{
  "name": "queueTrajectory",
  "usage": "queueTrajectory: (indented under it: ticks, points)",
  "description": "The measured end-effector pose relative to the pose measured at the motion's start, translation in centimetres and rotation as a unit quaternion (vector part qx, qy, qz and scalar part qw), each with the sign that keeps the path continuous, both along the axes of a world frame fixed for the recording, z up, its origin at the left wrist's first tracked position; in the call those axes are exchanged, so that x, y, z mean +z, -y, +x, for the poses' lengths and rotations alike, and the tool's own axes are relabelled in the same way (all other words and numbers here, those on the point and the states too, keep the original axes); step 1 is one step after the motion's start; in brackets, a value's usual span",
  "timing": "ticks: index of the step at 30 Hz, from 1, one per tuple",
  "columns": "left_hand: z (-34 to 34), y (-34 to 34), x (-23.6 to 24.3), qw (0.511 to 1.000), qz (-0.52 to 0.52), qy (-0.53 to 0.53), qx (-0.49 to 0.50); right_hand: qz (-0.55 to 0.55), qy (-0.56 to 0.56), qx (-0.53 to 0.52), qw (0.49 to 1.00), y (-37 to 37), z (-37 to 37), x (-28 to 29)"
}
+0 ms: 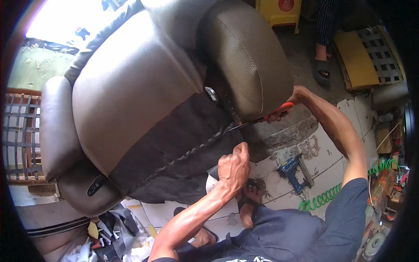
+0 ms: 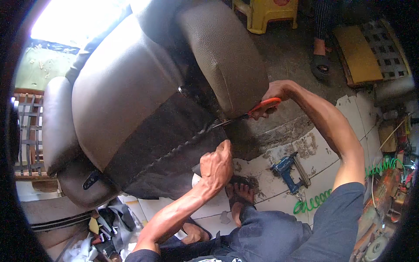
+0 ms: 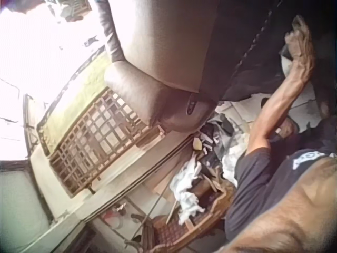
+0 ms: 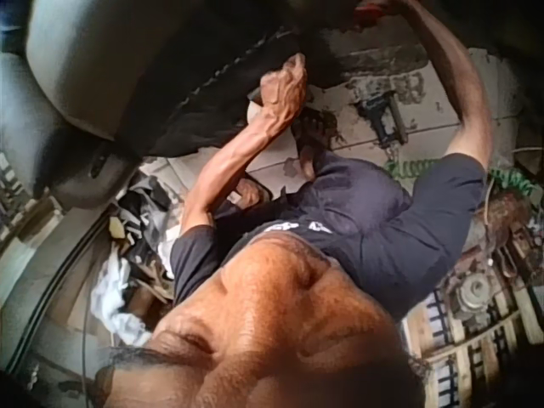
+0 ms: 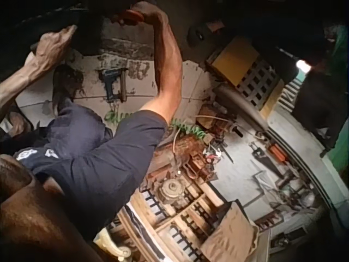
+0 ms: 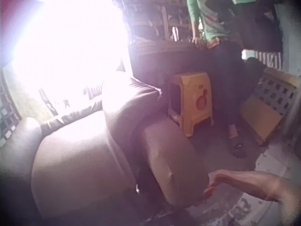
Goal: The person attaches black fabric to the bottom of a brown armchair using a pneumatic stapler and cuts the excess fabric with scissors.
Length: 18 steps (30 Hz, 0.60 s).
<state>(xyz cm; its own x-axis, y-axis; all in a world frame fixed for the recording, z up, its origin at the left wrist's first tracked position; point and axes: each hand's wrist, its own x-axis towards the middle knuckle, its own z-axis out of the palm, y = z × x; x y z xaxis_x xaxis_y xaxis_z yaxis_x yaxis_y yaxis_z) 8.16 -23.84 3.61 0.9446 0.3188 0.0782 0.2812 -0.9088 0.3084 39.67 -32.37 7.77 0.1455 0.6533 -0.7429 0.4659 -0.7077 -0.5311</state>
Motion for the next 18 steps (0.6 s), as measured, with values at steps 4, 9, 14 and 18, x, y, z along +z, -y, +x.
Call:
queueTrajectory:
  ticks: [4, 9, 14, 18]
  points:
    - [-0.1, 0.3, -0.4, 0.999, 0.043, -0.014, 0.011, 0.011, -0.004, -0.015, 1.0, -0.1, 1.1, -1.8]
    - [-0.1, 0.5, 0.1, 0.998, 0.066, -0.009, 0.0, -0.04, 0.059, -0.054, 0.996, 0.2, 0.9, -2.3]
    - [-0.2, 0.7, 0.3, 0.997, 0.077, -0.015, 0.007, -0.026, -0.024, -0.036, 0.999, -0.7, 0.9, -1.6]
    - [-0.6, 0.3, 0.5, 1.0, 0.009, -0.024, 0.012, 0.046, -0.059, -0.02, 0.997, 0.1, -0.1, -0.3]
